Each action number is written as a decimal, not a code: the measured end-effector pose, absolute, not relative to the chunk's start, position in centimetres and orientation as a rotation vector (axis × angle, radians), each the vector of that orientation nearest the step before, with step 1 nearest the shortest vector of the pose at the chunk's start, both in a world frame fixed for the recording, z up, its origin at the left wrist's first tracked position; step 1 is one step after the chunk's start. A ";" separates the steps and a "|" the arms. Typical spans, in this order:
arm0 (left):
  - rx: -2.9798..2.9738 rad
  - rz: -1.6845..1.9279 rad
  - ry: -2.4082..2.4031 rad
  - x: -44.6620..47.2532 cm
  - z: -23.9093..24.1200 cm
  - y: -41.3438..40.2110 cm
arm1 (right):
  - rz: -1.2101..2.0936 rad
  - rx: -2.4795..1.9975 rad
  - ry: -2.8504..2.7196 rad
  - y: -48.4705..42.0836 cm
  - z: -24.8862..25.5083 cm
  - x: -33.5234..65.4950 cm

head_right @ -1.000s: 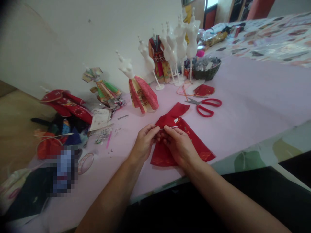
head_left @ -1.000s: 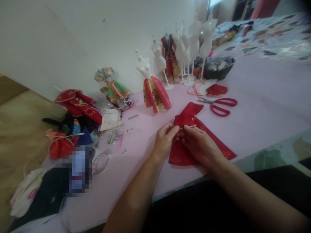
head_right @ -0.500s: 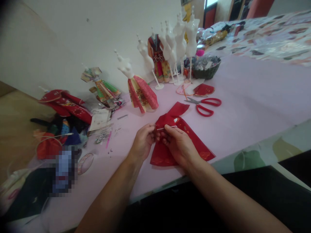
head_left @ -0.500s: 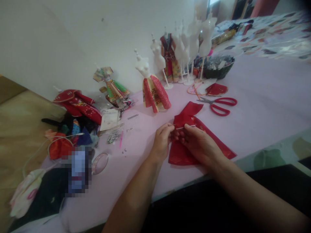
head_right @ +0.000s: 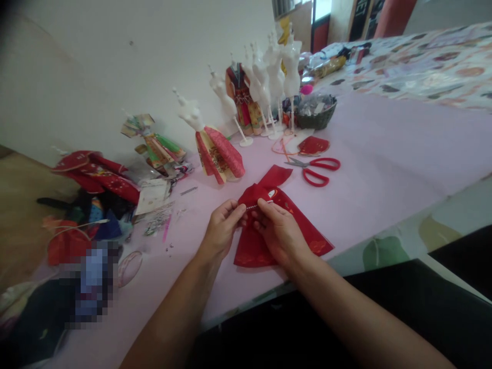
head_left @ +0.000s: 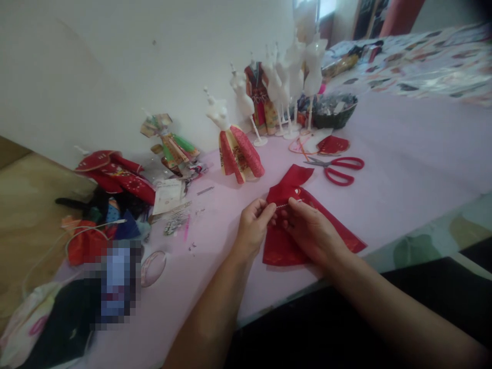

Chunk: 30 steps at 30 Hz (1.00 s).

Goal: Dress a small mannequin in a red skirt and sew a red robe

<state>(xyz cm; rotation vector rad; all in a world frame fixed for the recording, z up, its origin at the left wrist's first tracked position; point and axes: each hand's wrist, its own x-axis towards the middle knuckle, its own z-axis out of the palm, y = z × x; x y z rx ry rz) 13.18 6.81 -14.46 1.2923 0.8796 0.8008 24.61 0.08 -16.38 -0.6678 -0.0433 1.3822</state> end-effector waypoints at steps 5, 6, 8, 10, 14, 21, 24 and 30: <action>1.227 0.788 0.889 13.1 -14.3 6.9 | 1.370 -0.662 0.005 0.2 -16.4 24.9; 1.205 0.780 0.888 13.2 -14.4 6.8 | 1.371 -0.661 -0.005 0.2 -16.4 24.9; 1.171 0.762 0.886 13.3 -14.5 6.7 | 1.386 -0.666 -0.026 0.1 -16.3 24.7; 1.175 0.744 0.876 13.4 -14.6 6.5 | 1.395 -0.674 -0.044 0.0 -16.1 24.5; 1.217 0.754 0.833 13.5 -14.8 6.4 | 1.371 -0.682 -0.107 0.0 -16.2 24.2; 1.157 0.759 0.851 13.2 -14.4 6.9 | 1.340 -0.694 -0.100 -0.1 -16.5 24.4; 1.156 0.734 0.859 13.0 -14.3 7.0 | 1.328 -0.688 -0.078 -0.1 -16.4 24.5; 1.133 0.700 0.804 12.9 -14.5 7.1 | 1.337 -0.646 -0.006 0.0 -16.3 24.9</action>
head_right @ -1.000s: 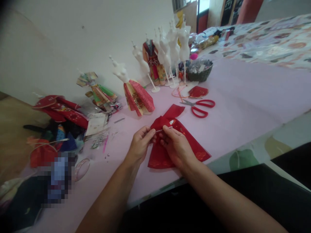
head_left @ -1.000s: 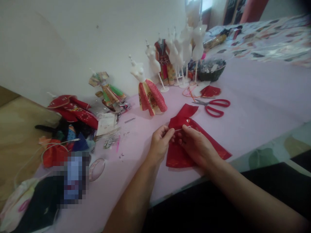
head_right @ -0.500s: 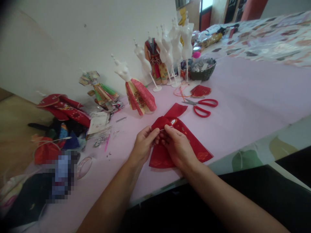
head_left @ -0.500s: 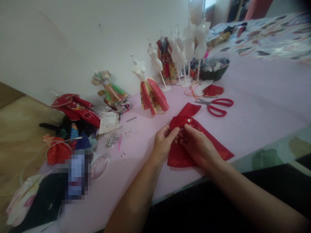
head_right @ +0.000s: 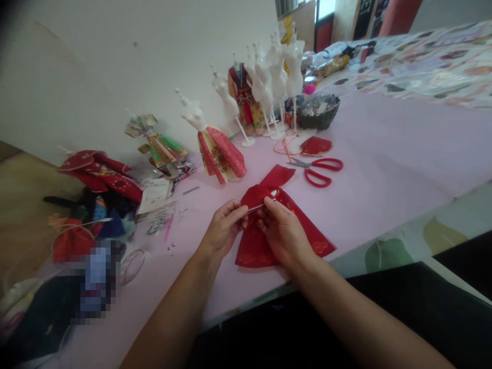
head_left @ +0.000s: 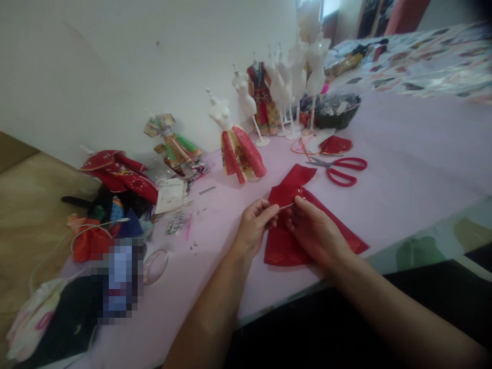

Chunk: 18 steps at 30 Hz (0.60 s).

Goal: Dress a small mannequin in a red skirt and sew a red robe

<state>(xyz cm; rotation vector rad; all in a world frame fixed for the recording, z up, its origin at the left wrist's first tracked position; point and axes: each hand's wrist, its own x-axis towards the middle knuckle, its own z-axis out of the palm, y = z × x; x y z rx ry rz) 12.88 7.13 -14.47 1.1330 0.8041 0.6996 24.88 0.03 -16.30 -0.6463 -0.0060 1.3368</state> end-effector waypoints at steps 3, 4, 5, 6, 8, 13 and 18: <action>1.132 0.681 0.792 12.8 -14.4 7.1 | 1.348 -0.619 0.047 0.1 -16.3 25.1; 1.142 0.681 0.790 12.8 -14.4 7.1 | 1.347 -0.609 0.067 0.1 -16.3 25.1; 1.156 0.682 0.787 12.8 -14.4 7.1 | 1.347 -0.600 0.084 0.1 -16.3 25.1; 1.173 0.683 0.783 12.9 -14.4 7.1 | 1.344 -0.595 0.101 0.1 -16.3 25.2; 1.215 0.681 0.785 12.9 -14.4 7.2 | 1.339 -0.588 0.122 0.2 -16.4 25.3; 1.327 0.751 0.917 12.9 -14.7 7.4 | 1.350 -0.566 0.080 0.2 -16.5 25.4; 1.499 0.946 0.996 12.9 -14.7 7.1 | 1.328 -0.611 0.023 0.0 -16.3 25.0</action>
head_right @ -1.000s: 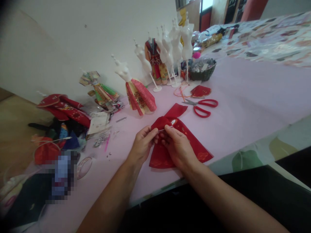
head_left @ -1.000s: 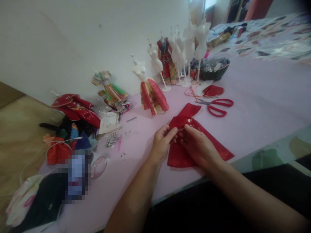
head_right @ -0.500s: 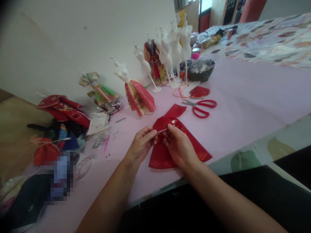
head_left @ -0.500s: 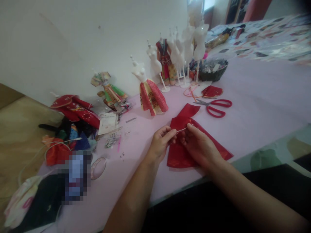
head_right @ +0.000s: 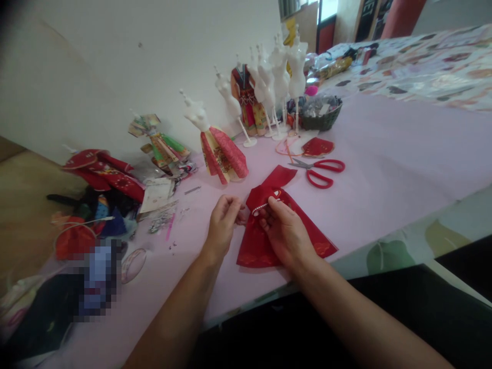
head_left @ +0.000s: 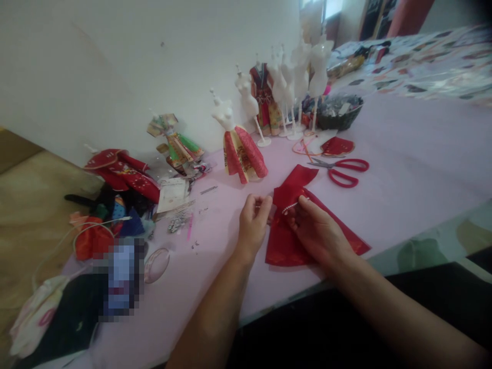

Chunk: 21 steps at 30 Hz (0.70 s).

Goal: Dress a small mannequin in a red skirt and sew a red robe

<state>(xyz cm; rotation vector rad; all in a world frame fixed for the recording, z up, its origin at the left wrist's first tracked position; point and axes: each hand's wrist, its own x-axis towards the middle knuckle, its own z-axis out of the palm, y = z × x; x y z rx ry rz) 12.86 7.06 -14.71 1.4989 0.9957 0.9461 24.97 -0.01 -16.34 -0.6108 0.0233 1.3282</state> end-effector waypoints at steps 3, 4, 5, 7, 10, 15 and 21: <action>1.792 1.062 0.995 12.9 -14.3 6.3 | 1.308 -0.631 -0.034 -0.1 -16.2 24.6; 1.925 1.082 0.971 13.0 -14.2 6.0 | 1.301 -0.630 -0.054 -0.1 -16.2 24.5; 2.068 1.089 0.937 13.0 -14.2 5.8 | 1.292 -0.627 -0.075 -0.1 -16.2 24.4; 2.343 1.069 0.876 13.1 -14.4 5.6 | 1.276 -0.631 -0.129 -0.2 -16.2 24.1; 2.567 1.042 0.884 13.1 -14.9 5.6 | 1.261 -0.685 -0.233 -0.4 -16.4 23.8; 2.678 1.055 0.923 13.0 -15.2 5.8 | 1.253 -0.717 -0.306 -0.5 -16.6 23.6; 2.576 1.097 0.992 12.7 -15.1 6.1 | 1.285 -0.686 -0.244 -0.4 -16.5 24.0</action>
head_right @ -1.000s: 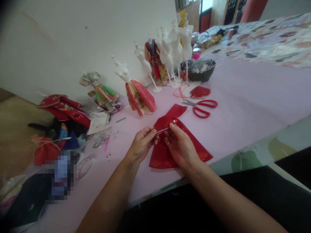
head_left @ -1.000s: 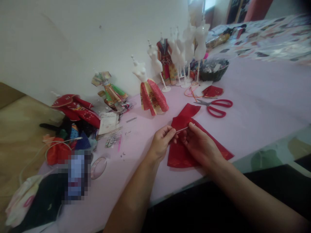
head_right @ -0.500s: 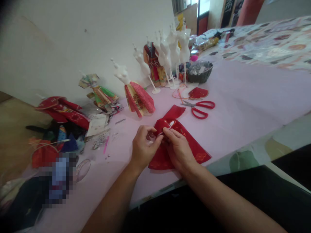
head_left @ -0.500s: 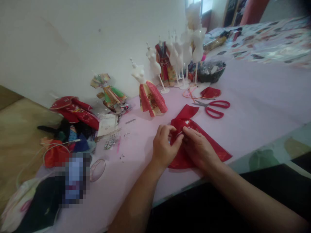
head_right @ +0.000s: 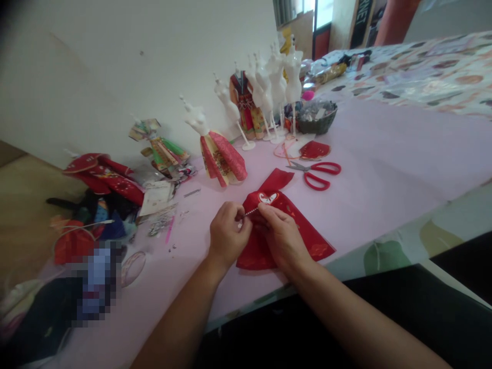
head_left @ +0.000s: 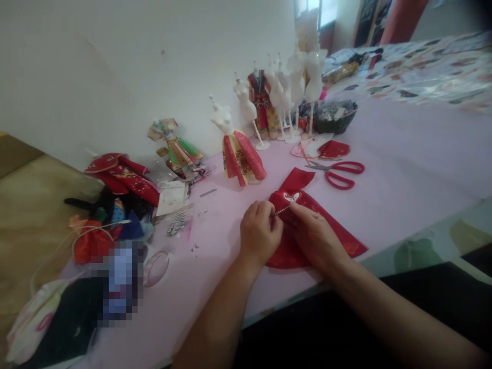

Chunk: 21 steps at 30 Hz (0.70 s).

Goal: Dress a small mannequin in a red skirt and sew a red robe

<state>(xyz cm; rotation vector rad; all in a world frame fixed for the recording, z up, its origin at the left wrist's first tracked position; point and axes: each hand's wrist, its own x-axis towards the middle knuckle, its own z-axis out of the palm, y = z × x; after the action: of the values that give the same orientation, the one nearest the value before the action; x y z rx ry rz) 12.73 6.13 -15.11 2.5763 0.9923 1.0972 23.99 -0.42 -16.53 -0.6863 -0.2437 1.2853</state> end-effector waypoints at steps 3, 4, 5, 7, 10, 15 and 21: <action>2.415 1.107 1.053 12.6 -14.9 6.3 | 1.201 -0.825 -0.398 -1.0 -16.4 24.2; 2.353 1.105 1.069 12.6 -14.8 6.4 | 1.111 -0.910 -0.510 -1.2 -16.3 24.3; 2.292 1.105 1.083 12.5 -14.6 6.4 | 0.983 -1.011 -0.639 -1.4 -16.2 24.5; 2.176 1.105 1.096 12.4 -14.3 6.6 | 0.664 -1.217 -0.900 -1.6 -16.0 25.0; 2.049 1.104 1.089 12.2 -14.0 7.0 | 0.323 -1.439 -1.228 -1.1 -15.8 25.7; 2.054 1.124 1.112 12.1 -14.2 7.4 | 0.214 -1.556 -1.482 0.4 -15.7 26.6; 2.527 1.292 0.953 12.1 -14.8 7.0 | 0.202 -1.510 -1.459 0.5 -15.3 26.4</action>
<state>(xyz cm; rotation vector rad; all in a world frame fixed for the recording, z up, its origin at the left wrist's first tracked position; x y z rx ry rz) 12.09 7.01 -14.75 2.5270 0.9535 1.2924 26.44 0.49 -15.32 -1.5096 -1.4587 0.2017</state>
